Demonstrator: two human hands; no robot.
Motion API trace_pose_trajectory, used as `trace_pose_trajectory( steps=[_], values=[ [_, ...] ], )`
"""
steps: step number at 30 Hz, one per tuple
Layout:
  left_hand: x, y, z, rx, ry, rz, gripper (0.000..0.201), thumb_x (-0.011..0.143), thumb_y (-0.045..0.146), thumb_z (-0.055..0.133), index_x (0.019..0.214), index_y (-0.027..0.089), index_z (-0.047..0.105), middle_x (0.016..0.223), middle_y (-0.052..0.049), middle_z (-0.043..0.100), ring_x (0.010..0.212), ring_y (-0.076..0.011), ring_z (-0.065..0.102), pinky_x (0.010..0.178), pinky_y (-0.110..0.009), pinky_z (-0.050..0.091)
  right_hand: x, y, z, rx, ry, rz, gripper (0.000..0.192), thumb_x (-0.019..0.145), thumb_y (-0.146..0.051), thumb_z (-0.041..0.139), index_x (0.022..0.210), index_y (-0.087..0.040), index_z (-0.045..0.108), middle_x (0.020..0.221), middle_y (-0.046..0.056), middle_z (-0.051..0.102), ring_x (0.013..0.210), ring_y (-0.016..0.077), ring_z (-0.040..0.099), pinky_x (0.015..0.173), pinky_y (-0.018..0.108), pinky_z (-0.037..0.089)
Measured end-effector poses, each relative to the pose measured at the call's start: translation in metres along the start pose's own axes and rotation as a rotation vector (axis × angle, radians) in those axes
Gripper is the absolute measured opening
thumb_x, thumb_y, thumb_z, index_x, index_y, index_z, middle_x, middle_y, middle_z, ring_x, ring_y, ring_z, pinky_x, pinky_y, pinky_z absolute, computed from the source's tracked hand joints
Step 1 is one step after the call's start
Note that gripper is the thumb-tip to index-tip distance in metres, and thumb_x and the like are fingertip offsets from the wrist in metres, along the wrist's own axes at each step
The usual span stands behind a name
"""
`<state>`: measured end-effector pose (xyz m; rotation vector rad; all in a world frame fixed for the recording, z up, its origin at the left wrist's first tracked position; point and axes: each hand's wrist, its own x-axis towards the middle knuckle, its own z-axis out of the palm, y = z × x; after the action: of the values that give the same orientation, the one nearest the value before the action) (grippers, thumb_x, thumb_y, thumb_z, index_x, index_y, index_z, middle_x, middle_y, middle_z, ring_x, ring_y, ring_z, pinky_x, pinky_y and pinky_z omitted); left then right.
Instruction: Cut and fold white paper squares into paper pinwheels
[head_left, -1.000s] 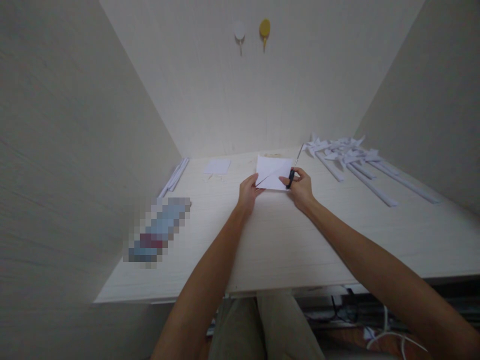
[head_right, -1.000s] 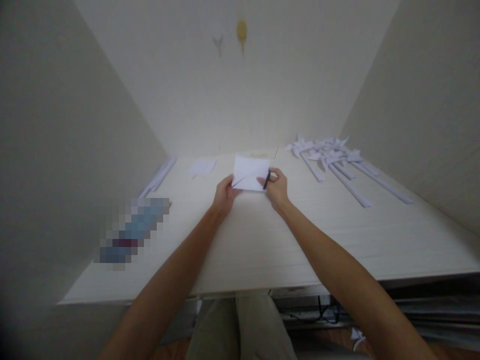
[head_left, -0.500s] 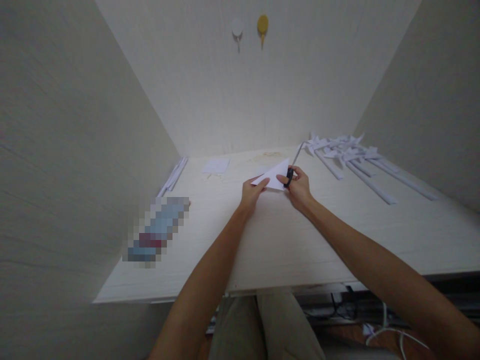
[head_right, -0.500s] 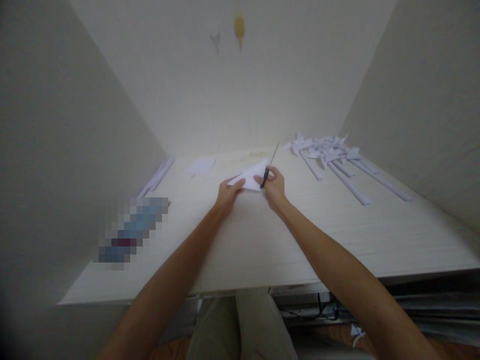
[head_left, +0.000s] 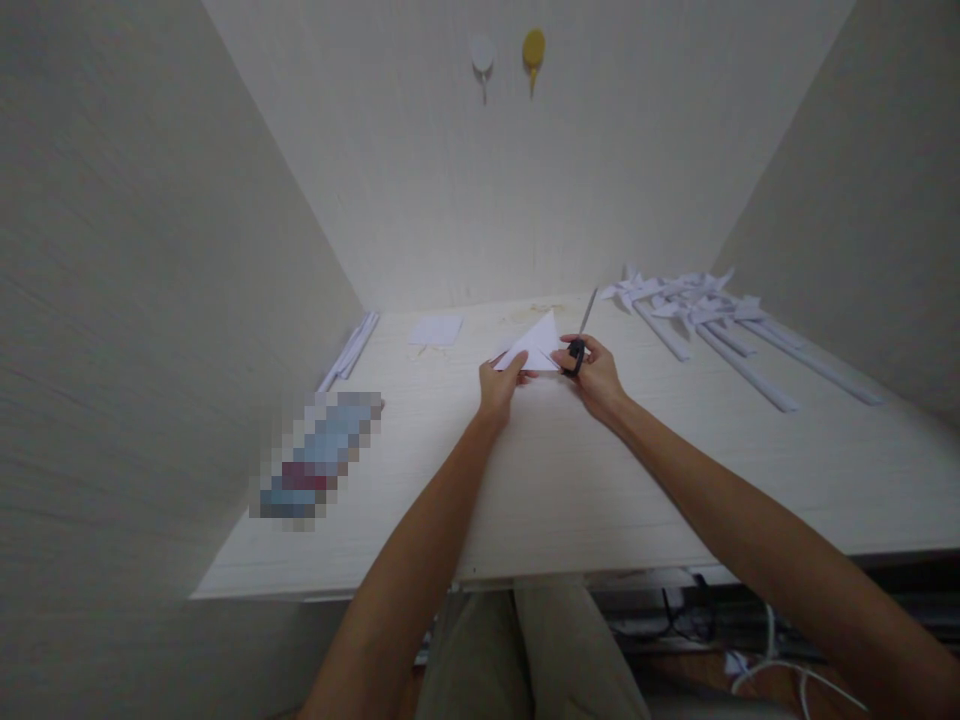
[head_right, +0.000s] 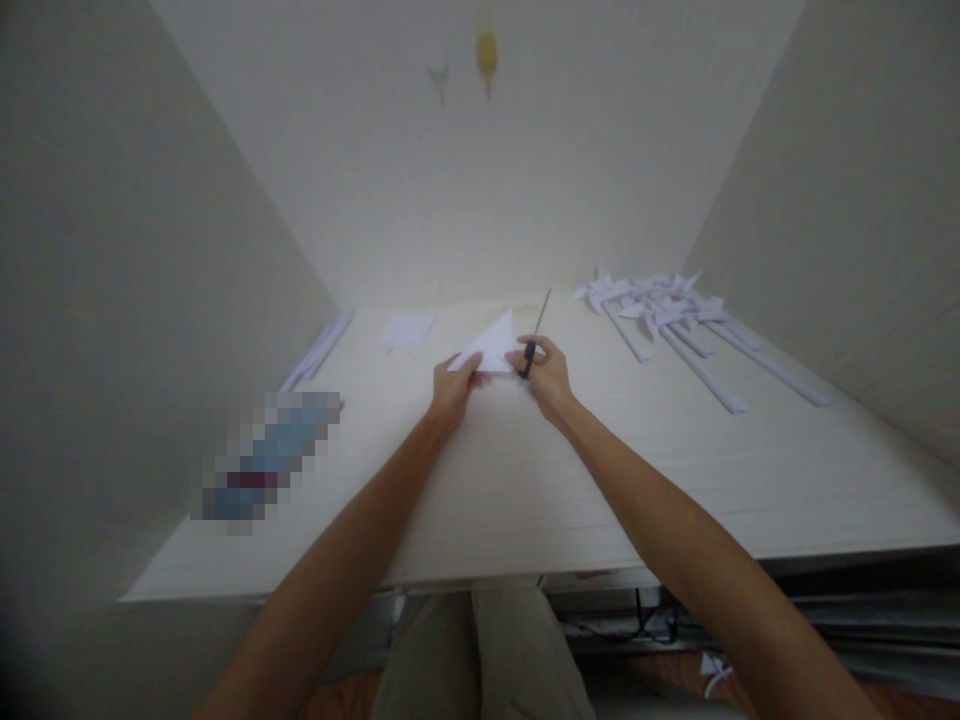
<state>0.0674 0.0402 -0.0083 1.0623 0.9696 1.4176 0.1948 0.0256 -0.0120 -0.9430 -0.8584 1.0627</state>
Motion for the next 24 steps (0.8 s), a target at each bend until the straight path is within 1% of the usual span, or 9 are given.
trace_pose_trajectory(
  steps=[2, 5, 10, 15, 24],
  values=[
    [0.0025, 0.0003, -0.0013, -0.042, 0.037, -0.025, 0.015, 0.065, 0.021, 0.064, 0.074, 0.010, 0.061, 0.063, -0.002, 0.062, 0.046, -0.0073, 0.053, 0.045, -0.020, 0.038, -0.0002, 0.0003, -0.0002, -0.025, -0.014, -0.003, 0.042, 0.047, -0.024, 0.074, 0.084, -0.019, 0.054, 0.061, -0.005, 0.060, 0.047, 0.0056, 0.048, 0.046, 0.020, 0.037],
    [0.0034, 0.0015, -0.0018, -0.093, 0.041, -0.050, 0.017, 0.064, 0.020, 0.064, 0.077, 0.010, 0.061, 0.068, -0.003, 0.063, 0.047, -0.0067, 0.054, 0.045, -0.019, 0.038, 0.0002, 0.0010, -0.0005, -0.038, -0.017, -0.022, 0.041, 0.047, -0.024, 0.073, 0.083, -0.019, 0.055, 0.060, -0.006, 0.060, 0.047, 0.0056, 0.047, 0.046, 0.019, 0.036],
    [0.0018, 0.0029, -0.0010, -0.132, 0.015, -0.042, 0.019, 0.064, 0.019, 0.064, 0.081, 0.010, 0.061, 0.068, -0.002, 0.062, 0.045, -0.0053, 0.052, 0.043, -0.018, 0.037, -0.0006, -0.0003, -0.0001, -0.038, -0.011, -0.002, 0.040, 0.046, -0.024, 0.073, 0.082, -0.019, 0.055, 0.058, -0.006, 0.059, 0.046, 0.0056, 0.047, 0.046, 0.020, 0.036],
    [0.0028, 0.0017, -0.0018, -0.147, 0.052, -0.022, 0.016, 0.063, 0.016, 0.063, 0.077, 0.011, 0.059, 0.067, 0.000, 0.061, 0.044, -0.0054, 0.050, 0.042, -0.019, 0.038, -0.0012, -0.0003, 0.0001, -0.054, -0.019, 0.003, 0.041, 0.046, -0.025, 0.072, 0.083, -0.020, 0.055, 0.059, -0.006, 0.060, 0.046, 0.0059, 0.047, 0.047, 0.020, 0.035],
    [0.0051, -0.0008, -0.0025, -0.121, 0.050, 0.005, 0.014, 0.061, 0.017, 0.062, 0.074, 0.012, 0.058, 0.064, 0.000, 0.060, 0.045, -0.0059, 0.050, 0.043, -0.019, 0.037, 0.0015, 0.0034, -0.0018, -0.077, -0.027, -0.018, 0.039, 0.047, -0.026, 0.072, 0.082, -0.020, 0.055, 0.058, -0.007, 0.059, 0.046, 0.0060, 0.046, 0.046, 0.020, 0.035]
  ],
)
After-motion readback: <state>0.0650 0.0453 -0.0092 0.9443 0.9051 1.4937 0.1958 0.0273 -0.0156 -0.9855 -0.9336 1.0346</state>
